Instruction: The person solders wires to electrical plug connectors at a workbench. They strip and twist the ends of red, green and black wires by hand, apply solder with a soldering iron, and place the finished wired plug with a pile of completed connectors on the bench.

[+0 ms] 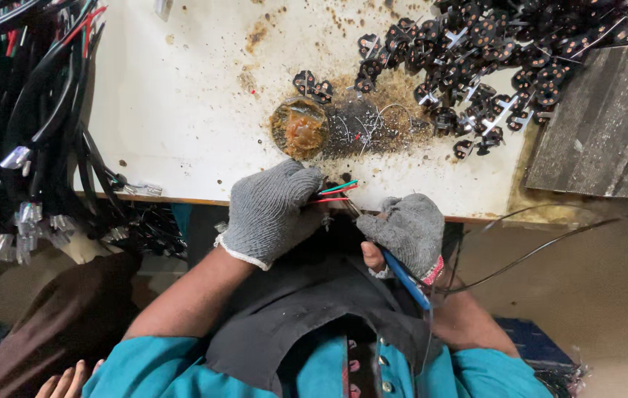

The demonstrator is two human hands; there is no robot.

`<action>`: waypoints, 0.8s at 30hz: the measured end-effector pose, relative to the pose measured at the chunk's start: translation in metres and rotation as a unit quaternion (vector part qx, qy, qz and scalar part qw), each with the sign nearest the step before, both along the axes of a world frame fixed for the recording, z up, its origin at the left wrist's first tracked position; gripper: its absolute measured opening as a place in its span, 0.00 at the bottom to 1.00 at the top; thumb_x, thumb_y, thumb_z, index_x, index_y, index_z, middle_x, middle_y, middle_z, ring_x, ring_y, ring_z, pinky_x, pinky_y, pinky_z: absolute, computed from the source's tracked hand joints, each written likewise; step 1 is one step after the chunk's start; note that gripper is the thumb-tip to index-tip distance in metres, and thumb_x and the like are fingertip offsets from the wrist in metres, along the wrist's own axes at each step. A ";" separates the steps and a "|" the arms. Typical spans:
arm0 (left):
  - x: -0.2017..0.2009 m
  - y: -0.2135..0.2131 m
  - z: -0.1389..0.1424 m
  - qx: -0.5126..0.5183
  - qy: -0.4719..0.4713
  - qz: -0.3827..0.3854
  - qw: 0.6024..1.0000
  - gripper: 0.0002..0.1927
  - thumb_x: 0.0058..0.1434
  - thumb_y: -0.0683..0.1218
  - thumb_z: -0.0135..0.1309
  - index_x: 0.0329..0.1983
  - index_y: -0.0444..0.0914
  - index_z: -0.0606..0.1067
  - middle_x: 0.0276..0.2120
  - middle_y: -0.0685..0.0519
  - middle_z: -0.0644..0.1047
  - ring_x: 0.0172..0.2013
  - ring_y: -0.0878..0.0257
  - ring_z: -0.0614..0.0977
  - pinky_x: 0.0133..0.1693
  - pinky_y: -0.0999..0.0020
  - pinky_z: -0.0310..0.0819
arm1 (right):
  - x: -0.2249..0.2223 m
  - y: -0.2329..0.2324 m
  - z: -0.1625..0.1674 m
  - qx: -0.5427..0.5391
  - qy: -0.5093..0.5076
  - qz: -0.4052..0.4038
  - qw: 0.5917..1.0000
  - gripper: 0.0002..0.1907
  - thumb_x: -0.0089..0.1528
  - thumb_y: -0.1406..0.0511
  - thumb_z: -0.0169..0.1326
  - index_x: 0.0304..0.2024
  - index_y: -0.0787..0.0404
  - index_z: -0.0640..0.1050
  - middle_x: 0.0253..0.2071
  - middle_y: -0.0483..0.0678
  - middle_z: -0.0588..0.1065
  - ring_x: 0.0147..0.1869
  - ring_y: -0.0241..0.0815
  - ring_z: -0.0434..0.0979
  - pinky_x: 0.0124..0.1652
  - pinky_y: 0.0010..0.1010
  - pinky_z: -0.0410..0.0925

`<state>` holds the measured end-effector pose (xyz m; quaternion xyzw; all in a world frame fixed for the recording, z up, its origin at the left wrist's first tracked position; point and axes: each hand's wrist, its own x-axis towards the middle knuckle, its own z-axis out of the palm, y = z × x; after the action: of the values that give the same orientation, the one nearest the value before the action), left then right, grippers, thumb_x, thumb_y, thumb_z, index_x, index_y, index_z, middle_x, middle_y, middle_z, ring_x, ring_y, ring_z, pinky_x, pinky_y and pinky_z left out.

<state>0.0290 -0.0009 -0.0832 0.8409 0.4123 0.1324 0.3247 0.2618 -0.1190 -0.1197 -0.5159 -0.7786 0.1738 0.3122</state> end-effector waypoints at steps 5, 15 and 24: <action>-0.011 0.003 0.002 0.007 -0.011 0.006 1.000 0.14 0.45 0.50 0.66 0.31 0.45 0.73 0.27 0.51 0.72 0.29 0.49 0.79 0.27 0.53 0.70 | -0.013 0.002 0.000 -0.036 -0.103 0.017 0.994 0.14 0.46 0.57 0.65 0.36 0.42 0.85 0.24 0.41 0.75 0.26 0.49 0.74 0.27 0.44 0.64; -0.001 0.001 0.003 0.002 -0.001 -0.004 1.000 0.15 0.44 0.49 0.66 0.30 0.44 0.73 0.27 0.50 0.72 0.29 0.50 0.79 0.28 0.53 0.70 | -0.004 0.001 0.005 0.011 -0.051 0.007 0.999 0.13 0.52 0.55 0.62 0.38 0.48 0.83 0.25 0.43 0.74 0.28 0.52 0.73 0.31 0.47 0.64; -0.009 -0.003 0.015 0.005 -0.004 -0.002 1.000 0.14 0.45 0.50 0.66 0.29 0.44 0.72 0.26 0.51 0.72 0.28 0.50 0.78 0.27 0.53 0.70 | -0.015 0.007 0.029 0.008 0.063 -0.040 0.997 0.12 0.61 0.58 0.58 0.41 0.57 0.82 0.28 0.46 0.73 0.30 0.52 0.73 0.36 0.44 0.66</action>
<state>0.0198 -0.0036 -0.0680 0.8428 0.4085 0.1368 0.3228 0.2467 -0.1125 -0.0908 -0.5321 -0.7373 0.1875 0.3717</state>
